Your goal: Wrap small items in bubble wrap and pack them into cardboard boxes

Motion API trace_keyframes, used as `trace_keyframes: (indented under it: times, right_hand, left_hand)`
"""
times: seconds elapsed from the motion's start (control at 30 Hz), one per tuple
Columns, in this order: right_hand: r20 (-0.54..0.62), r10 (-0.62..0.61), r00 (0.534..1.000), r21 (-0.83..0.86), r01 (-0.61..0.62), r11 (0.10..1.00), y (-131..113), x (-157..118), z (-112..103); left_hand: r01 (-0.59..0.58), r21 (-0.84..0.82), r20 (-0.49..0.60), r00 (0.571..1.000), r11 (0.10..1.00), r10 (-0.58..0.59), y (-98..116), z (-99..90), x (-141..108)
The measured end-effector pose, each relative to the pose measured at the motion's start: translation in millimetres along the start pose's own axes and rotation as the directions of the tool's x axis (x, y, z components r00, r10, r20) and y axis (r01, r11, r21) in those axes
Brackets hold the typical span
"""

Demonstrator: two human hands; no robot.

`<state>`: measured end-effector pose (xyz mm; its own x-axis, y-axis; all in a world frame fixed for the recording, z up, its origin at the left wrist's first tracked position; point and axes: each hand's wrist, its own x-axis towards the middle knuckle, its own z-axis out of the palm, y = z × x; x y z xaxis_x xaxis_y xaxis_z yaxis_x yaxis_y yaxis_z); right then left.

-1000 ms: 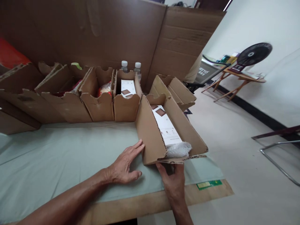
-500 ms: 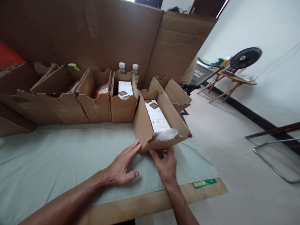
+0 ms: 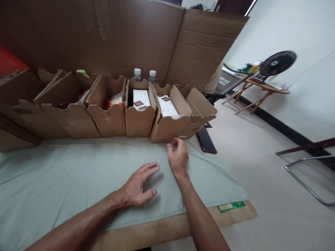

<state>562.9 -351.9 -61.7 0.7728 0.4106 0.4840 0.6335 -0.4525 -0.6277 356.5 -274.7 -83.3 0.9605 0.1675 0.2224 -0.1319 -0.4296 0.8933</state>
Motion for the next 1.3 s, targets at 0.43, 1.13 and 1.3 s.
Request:
trace_keyframes:
  times: [0.43,1.13,1.3]
  right_hand:
    - [0.158,-0.155,0.975,0.052,0.149,0.988,-14.2,15.7,18.2]
    - [0.349,-0.304,0.886,-0.098,0.358,0.929,-167.5,49.5,-17.6]
    - [0.334,-0.373,0.866,0.13,0.35,0.928,-117.1,-50.8,-119.3]
  left_hand:
    - [-0.01,-0.006,-0.017,1.0,1.0,0.01,2.7,-1.1,2.9]
    - [0.179,0.023,-0.462,0.875,0.984,-0.148,25.4,2.5,-23.5]
    - [0.149,0.114,-0.706,0.708,0.982,-0.026,52.0,-6.1,-94.9]
